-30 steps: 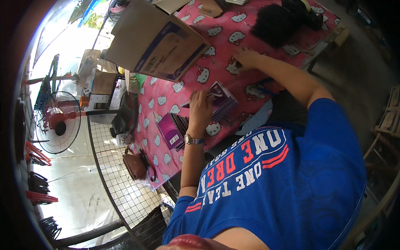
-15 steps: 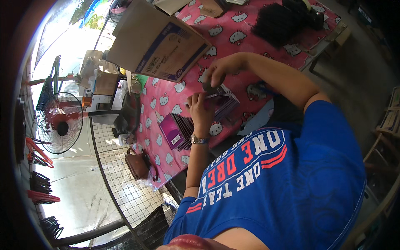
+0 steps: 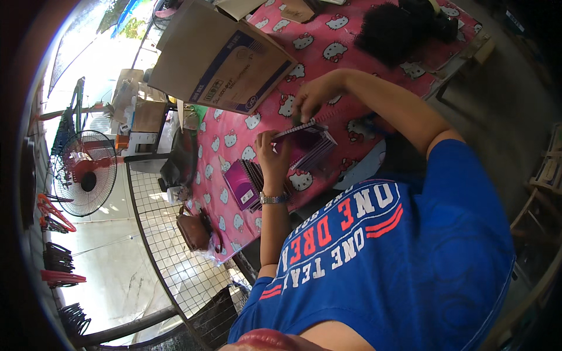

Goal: The person sorts purple spiral-bound notebooks on a table by picking each one up from a pile and placing it into a stack.

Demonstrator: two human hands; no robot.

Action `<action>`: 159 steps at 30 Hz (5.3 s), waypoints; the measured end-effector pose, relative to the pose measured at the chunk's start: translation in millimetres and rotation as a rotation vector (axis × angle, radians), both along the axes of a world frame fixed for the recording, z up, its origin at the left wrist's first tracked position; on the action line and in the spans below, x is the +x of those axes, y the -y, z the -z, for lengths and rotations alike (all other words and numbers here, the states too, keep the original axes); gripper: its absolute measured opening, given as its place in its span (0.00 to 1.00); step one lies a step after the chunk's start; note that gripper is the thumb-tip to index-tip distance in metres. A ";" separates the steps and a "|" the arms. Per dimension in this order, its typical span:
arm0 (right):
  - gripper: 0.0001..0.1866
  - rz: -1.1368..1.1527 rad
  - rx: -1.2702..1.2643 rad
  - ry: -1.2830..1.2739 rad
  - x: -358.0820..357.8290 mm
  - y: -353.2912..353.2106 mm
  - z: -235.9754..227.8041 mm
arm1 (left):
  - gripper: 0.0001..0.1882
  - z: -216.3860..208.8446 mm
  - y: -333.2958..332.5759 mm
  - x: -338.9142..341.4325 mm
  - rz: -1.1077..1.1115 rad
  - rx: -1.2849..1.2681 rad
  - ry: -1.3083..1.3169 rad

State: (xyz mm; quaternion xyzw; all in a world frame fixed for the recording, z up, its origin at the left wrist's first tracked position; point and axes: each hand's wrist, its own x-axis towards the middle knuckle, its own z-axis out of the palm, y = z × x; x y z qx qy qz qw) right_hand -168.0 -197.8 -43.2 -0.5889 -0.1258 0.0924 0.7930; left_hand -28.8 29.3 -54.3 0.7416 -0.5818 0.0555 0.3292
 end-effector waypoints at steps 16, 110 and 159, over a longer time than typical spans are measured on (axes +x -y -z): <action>0.28 0.359 -1.198 -0.352 24.3 22.8 30.2 | 0.13 -5.8 3.6 0.8 0.039 0.068 -0.279; 0.15 1.364 -1.484 0.091 -90.0 124.5 20.1 | 0.16 13.6 21.3 -48.3 -0.176 -0.026 0.278; 0.17 0.493 -0.732 -0.136 -21.6 -51.0 -11.9 | 0.12 -0.9 -6.9 -31.4 0.106 0.174 0.213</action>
